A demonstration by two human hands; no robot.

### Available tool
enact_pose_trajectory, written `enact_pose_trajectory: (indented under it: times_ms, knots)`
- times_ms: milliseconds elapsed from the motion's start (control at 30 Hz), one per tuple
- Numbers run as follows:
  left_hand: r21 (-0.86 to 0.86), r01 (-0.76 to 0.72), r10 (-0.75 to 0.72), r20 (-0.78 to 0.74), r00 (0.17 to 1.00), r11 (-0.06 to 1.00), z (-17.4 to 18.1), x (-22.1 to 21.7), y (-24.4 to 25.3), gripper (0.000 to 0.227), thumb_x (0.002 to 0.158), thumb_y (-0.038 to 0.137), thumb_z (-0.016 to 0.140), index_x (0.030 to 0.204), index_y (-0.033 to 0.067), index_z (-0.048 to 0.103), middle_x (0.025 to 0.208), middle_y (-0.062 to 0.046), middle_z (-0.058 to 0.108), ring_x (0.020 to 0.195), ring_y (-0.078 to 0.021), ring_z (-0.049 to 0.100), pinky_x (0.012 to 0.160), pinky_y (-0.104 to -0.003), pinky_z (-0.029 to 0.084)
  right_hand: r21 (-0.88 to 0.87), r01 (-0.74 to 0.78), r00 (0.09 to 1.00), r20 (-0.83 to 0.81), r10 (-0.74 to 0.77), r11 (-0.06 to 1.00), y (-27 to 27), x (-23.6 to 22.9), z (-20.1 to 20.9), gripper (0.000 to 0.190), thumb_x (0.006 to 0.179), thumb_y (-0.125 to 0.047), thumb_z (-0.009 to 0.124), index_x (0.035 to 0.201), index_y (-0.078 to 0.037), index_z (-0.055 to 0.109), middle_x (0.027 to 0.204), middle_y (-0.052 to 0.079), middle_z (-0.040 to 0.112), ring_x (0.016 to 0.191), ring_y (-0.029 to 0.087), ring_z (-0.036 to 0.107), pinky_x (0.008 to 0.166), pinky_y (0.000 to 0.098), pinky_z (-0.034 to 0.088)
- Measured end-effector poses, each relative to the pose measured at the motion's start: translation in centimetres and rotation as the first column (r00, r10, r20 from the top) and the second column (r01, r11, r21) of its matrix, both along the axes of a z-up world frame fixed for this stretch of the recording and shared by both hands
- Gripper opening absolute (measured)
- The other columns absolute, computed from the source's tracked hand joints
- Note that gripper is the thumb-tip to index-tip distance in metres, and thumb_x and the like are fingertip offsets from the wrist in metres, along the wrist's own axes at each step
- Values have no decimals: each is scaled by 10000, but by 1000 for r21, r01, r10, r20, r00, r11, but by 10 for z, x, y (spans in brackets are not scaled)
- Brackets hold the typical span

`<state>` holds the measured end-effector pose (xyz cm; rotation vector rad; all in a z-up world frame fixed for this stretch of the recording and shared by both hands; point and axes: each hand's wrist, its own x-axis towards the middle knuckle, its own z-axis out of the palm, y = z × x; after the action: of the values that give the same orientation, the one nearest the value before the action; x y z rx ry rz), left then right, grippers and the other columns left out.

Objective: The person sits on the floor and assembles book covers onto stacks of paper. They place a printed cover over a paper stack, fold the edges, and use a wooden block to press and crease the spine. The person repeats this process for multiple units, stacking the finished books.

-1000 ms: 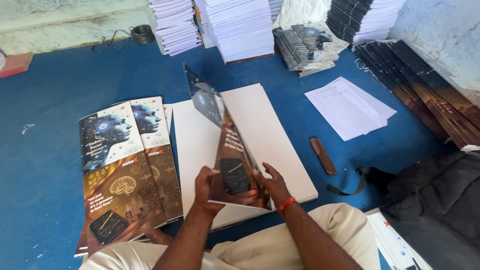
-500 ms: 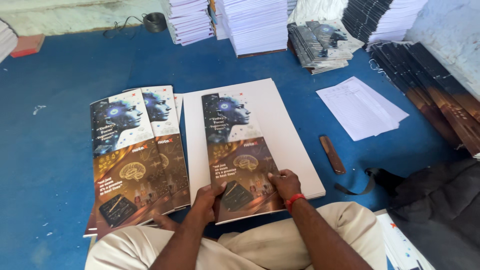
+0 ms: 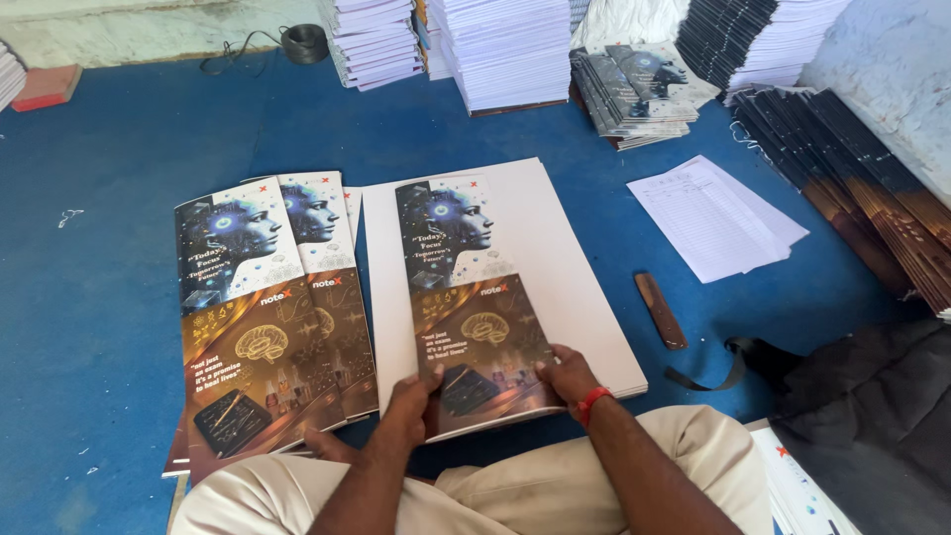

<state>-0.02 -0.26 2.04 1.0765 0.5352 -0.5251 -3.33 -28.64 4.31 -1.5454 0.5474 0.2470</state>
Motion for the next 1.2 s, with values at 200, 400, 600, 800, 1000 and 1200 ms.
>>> enact_pose_trajectory:
  times_ms: [200,400,600,800,1000,1200]
  knots:
    - [40,151,-140,-206,968,988,-8,-14,-1,337,1045,257,527,1152,-55,593,991,-266,739,841,-362,767,649,-432,660,-96,171,985,-4,-172,981,-24,26,-55,253,841,-43,726,1086,-19,670,797,78,674,693,199,651,603,364,562]
    - [105,22,-9,-125,992,994,-29,-12,10,242,1054,206,518,1076,-35,527,973,-230,703,828,-389,782,635,-454,669,279,106,958,-286,-23,954,-11,7,-11,214,916,-161,683,1109,-107,607,812,17,602,683,148,597,593,424,616]
    - [182,130,-104,-142,984,975,-5,-20,3,243,1044,240,499,1137,20,547,961,-266,734,780,-360,776,596,-436,655,-60,94,970,-220,-105,994,7,-2,18,451,930,-106,662,1365,-173,565,963,111,682,674,205,659,530,431,596]
    - [281,167,-141,-108,984,945,13,-28,-2,345,1034,262,540,1142,-63,583,887,-255,765,703,-345,763,525,-414,619,-263,146,984,-60,-168,954,20,-11,62,680,961,-91,636,1577,-251,398,1174,144,716,543,225,645,404,353,539]
    - [236,173,-167,-46,985,956,25,-33,-3,377,1022,278,548,1172,-53,647,905,-221,774,684,-296,748,554,-380,613,-128,247,964,132,-230,961,12,-5,46,638,941,-28,547,1537,-245,481,1166,76,709,456,205,591,352,356,482]
    - [207,113,-109,-30,994,972,27,-33,-3,344,1003,241,568,1122,-64,672,865,-215,778,676,-294,750,557,-388,619,75,219,976,-20,-218,973,-3,-3,20,624,942,-10,590,1533,-179,484,949,127,649,524,154,530,417,369,511]
